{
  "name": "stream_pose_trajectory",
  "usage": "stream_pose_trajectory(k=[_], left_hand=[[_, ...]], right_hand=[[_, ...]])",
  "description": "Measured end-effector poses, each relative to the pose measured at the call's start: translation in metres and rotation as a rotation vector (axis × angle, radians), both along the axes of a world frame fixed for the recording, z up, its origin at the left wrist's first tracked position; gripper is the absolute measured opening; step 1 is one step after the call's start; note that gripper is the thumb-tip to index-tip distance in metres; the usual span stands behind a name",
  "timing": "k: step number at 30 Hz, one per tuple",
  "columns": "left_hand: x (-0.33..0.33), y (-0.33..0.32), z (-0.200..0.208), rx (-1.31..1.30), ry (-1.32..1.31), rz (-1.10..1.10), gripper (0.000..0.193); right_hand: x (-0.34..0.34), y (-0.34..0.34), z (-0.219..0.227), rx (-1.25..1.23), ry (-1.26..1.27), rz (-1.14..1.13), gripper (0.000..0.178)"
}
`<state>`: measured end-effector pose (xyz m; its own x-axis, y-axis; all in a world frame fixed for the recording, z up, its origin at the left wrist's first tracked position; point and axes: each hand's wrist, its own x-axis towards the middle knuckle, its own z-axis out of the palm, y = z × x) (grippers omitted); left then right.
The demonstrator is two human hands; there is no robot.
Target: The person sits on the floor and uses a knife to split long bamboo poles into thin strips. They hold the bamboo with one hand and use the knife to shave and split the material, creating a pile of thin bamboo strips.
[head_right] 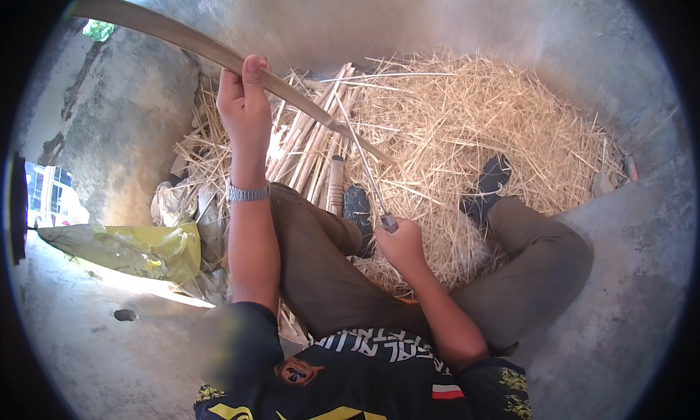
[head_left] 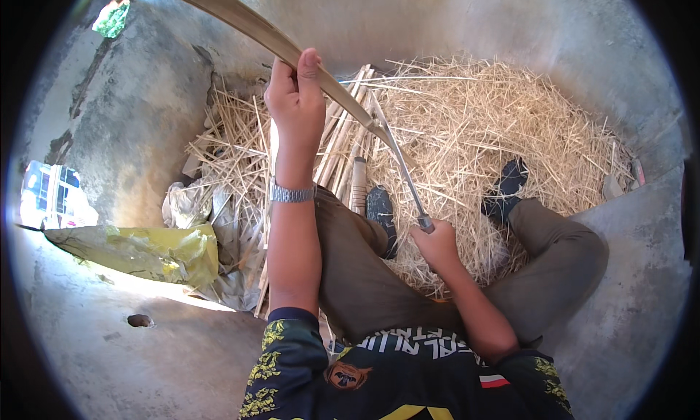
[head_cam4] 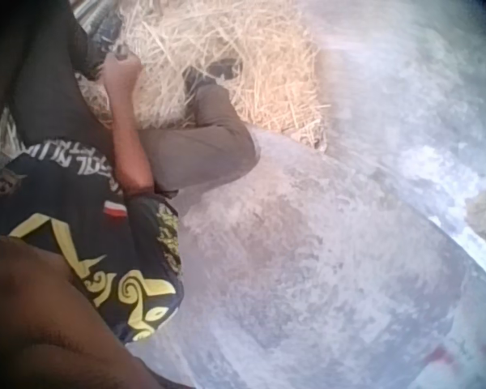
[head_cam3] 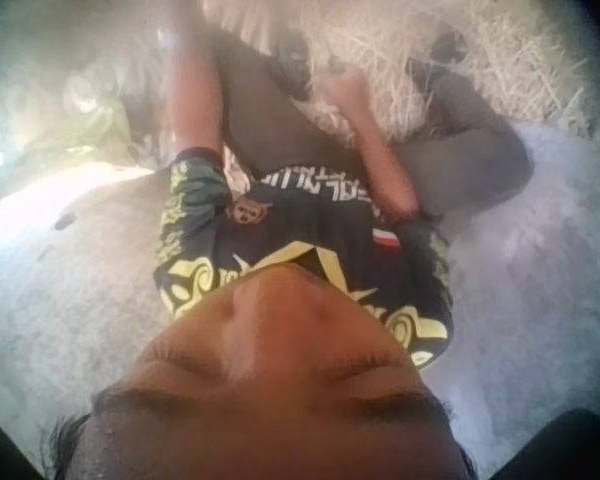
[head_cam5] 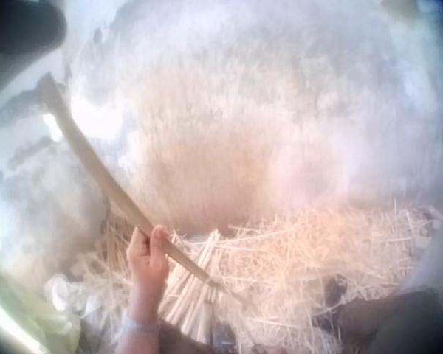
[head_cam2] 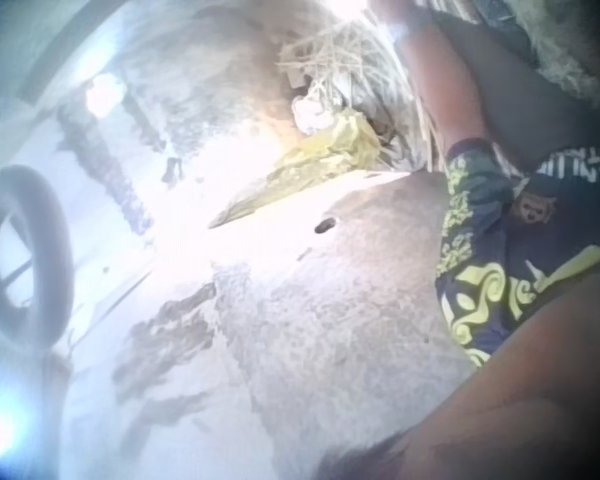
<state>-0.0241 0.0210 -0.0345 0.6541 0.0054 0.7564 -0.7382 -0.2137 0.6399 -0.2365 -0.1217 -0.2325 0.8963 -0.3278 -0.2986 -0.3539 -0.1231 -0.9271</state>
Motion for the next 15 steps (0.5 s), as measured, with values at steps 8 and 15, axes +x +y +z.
stream_pose_trajectory(k=[8, 15], left_hand=[[-0.002, -0.002, 0.008, -0.25, 0.033, -0.121, 0.015], [-0.003, 0.003, 0.008, -0.161, 0.01, -0.037, 0.016]], right_hand=[[-0.004, -0.002, 0.0, 0.322, -0.166, -0.169, 0.029], [-0.002, 0.003, 0.022, 0.048, 0.009, -0.02, 0.027]])
